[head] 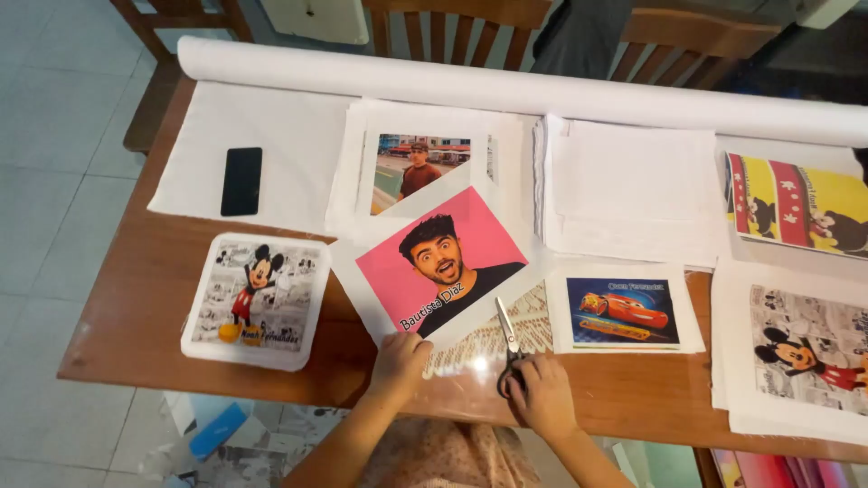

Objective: Cutting out various printed images from paper sheets using scissors on a wooden table.

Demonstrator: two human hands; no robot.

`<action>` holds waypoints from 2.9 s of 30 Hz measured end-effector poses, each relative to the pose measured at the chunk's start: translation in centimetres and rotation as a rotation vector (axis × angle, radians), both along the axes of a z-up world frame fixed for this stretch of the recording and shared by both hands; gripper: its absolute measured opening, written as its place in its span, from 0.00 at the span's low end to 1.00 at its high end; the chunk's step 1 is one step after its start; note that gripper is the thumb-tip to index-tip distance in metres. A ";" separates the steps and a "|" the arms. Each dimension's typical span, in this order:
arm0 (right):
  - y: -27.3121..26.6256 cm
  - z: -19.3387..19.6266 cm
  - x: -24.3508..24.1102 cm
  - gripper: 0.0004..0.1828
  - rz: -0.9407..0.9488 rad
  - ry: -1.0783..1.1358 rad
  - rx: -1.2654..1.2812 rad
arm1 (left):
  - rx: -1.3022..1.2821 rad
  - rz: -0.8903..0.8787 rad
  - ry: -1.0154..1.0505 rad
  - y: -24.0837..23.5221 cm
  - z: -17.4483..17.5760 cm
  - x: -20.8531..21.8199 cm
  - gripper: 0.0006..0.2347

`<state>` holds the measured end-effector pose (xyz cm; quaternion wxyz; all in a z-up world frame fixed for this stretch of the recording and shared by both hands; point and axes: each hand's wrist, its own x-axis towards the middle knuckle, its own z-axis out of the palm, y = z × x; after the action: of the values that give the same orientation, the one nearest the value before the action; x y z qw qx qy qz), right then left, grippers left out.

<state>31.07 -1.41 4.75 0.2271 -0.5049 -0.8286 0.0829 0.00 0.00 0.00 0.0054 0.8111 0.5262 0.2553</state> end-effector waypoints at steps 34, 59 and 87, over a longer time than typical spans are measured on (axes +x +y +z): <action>-6.7 4.1 -6.1 0.30 -0.045 0.330 -1.461 | -1.367 0.747 -1.406 -4.4 10.7 -2.0 0.18; -4.4 8.4 -12.7 0.22 -0.217 0.368 -1.529 | -1.455 0.649 -1.320 -4.3 11.0 -3.1 0.15; -5.5 7.4 -12.6 0.21 -0.370 0.564 -1.514 | -1.434 0.565 -1.405 -5.3 6.7 -3.4 0.19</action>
<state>18.43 -6.87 12.16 0.0350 -0.6096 -0.3643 0.7032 -3.38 -5.33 6.69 0.7310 0.1335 0.6034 0.2893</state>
